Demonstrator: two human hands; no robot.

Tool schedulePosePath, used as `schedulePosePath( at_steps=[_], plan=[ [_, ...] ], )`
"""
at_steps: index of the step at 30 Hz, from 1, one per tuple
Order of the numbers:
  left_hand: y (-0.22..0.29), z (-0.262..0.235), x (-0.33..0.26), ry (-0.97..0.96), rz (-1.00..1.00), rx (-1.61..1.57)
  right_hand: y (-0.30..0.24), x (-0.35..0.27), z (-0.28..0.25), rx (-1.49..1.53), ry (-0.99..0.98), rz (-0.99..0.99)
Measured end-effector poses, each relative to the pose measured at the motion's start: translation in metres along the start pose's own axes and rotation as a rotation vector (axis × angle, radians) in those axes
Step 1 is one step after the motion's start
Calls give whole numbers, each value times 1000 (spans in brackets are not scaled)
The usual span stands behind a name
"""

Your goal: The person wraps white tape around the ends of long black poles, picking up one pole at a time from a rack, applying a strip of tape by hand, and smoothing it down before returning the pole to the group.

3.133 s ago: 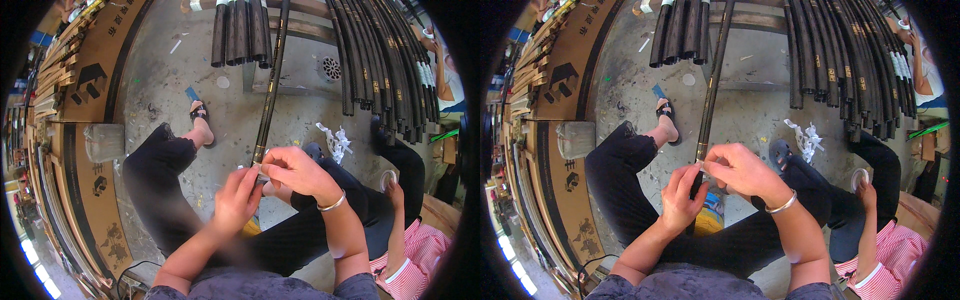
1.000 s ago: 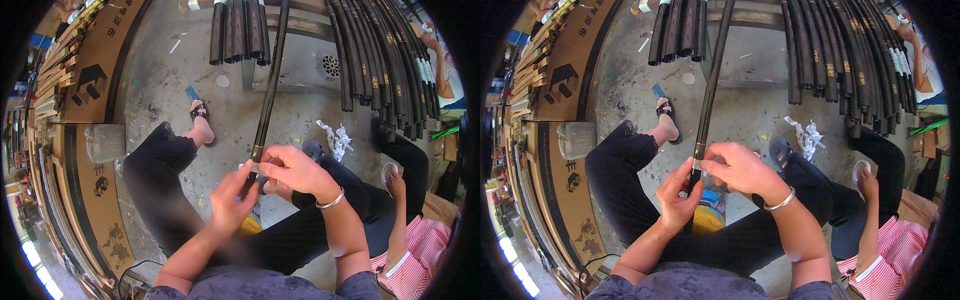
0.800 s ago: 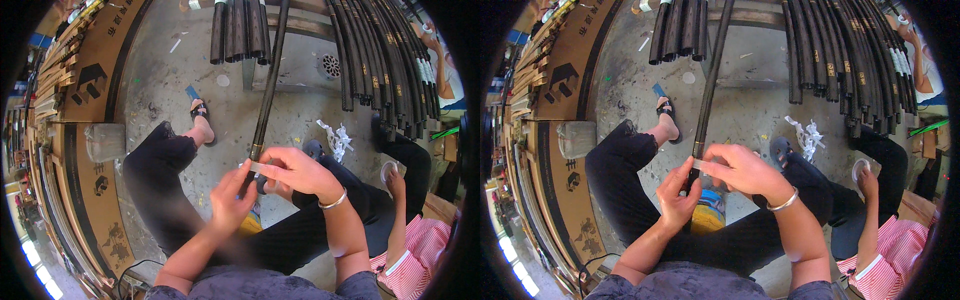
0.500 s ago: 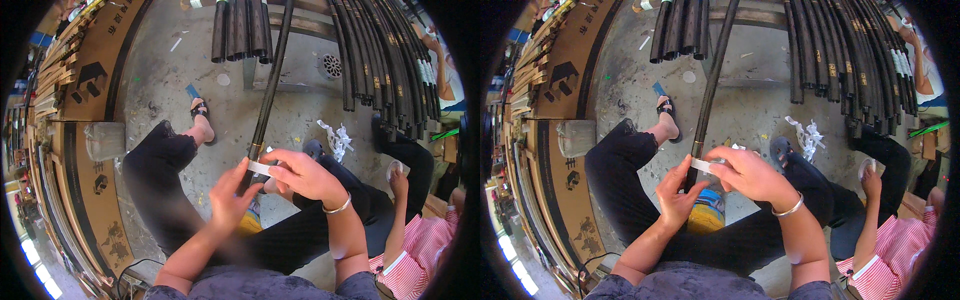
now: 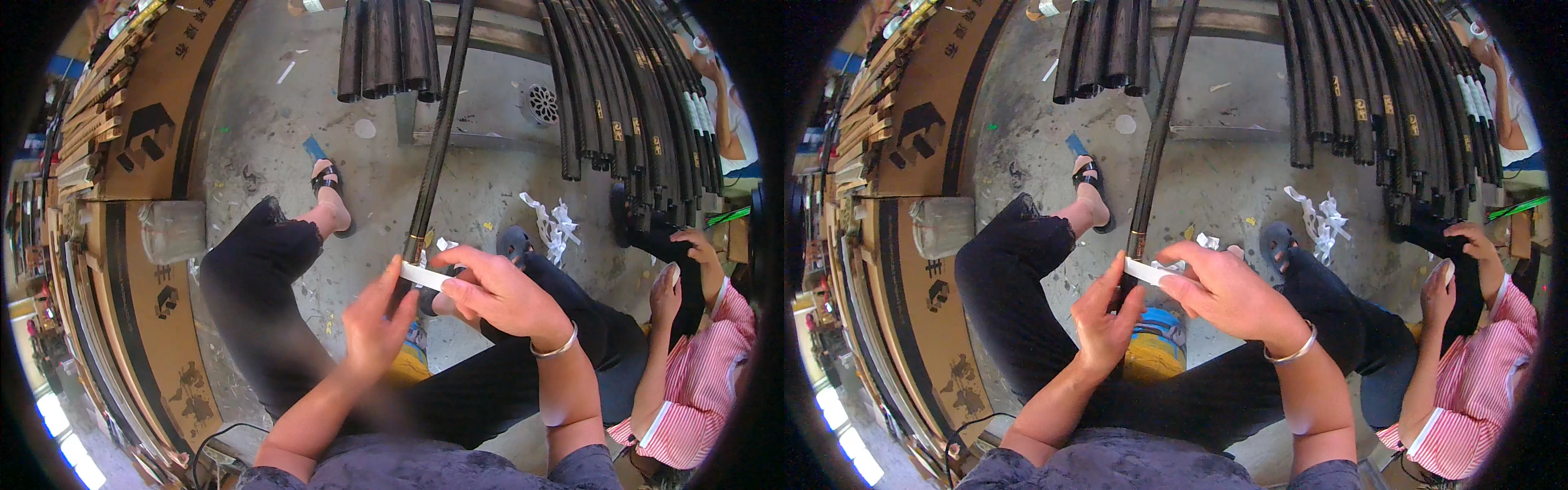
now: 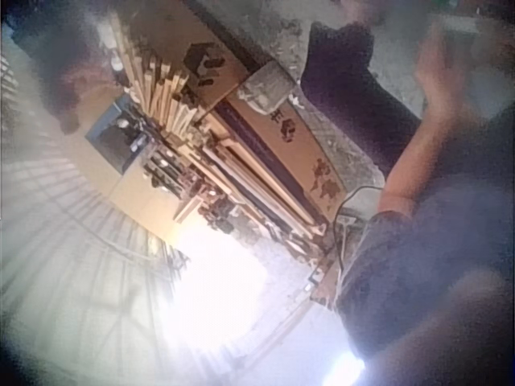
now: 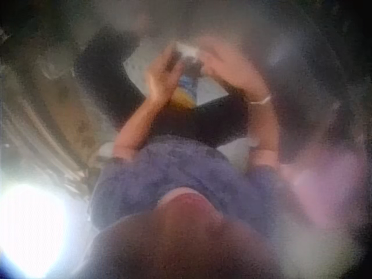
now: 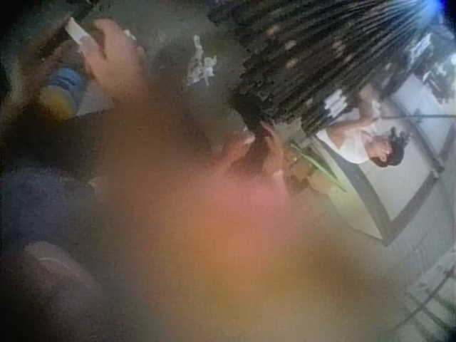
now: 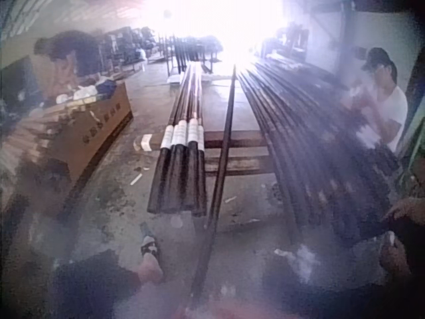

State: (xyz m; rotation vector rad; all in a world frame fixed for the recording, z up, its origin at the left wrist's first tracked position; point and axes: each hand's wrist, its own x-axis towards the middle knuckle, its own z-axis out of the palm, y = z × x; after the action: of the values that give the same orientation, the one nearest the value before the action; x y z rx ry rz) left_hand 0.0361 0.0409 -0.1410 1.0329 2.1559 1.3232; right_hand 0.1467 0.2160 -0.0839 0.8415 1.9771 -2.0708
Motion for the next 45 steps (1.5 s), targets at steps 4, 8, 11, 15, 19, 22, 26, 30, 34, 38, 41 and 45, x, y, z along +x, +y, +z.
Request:
schedulePosePath(
  at_steps=[4, 8, 11, 15, 19, 22, 26, 30, 34, 38, 41, 45],
  plan=[
    [-4, 1, -1, -16, -43, -29, 1, 2, 0, -3, -1, -19],
    [2, 1, 2, -34, -114, -70, 1, 3, 0, -1, -13, -11],
    [4, 1, 4, -61, -159, -52, -2, 1, -1, -21, -17, -1],
    [5, 2, 3, -54, -242, -119, -3, -2, 2, -71, 3, -60],
    [-4, 6, 3, -34, -99, -80, 0, -5, 2, -165, -26, -155],
    [-6, 8, 2, -9, -48, -42, -6, -6, 3, -153, -31, -89],
    [3, 8, 4, -5, -161, -65, -15, -8, 7, -127, -16, -74],
    [-2, 10, 2, -2, -78, -35, -19, -10, 7, -123, -10, -74],
    [-3, 8, 1, -50, -170, -128, -14, -8, 6, -89, -16, -75],
    [3, 5, 4, -93, -327, -363, -6, -9, 3, -119, -10, -78],
    [2, 2, 5, -133, -389, -443, -5, -9, 3, -122, -6, -81],
    [7, -1, 4, -120, -560, -637, -3, -9, 2, -114, -10, -70]
  ],
)
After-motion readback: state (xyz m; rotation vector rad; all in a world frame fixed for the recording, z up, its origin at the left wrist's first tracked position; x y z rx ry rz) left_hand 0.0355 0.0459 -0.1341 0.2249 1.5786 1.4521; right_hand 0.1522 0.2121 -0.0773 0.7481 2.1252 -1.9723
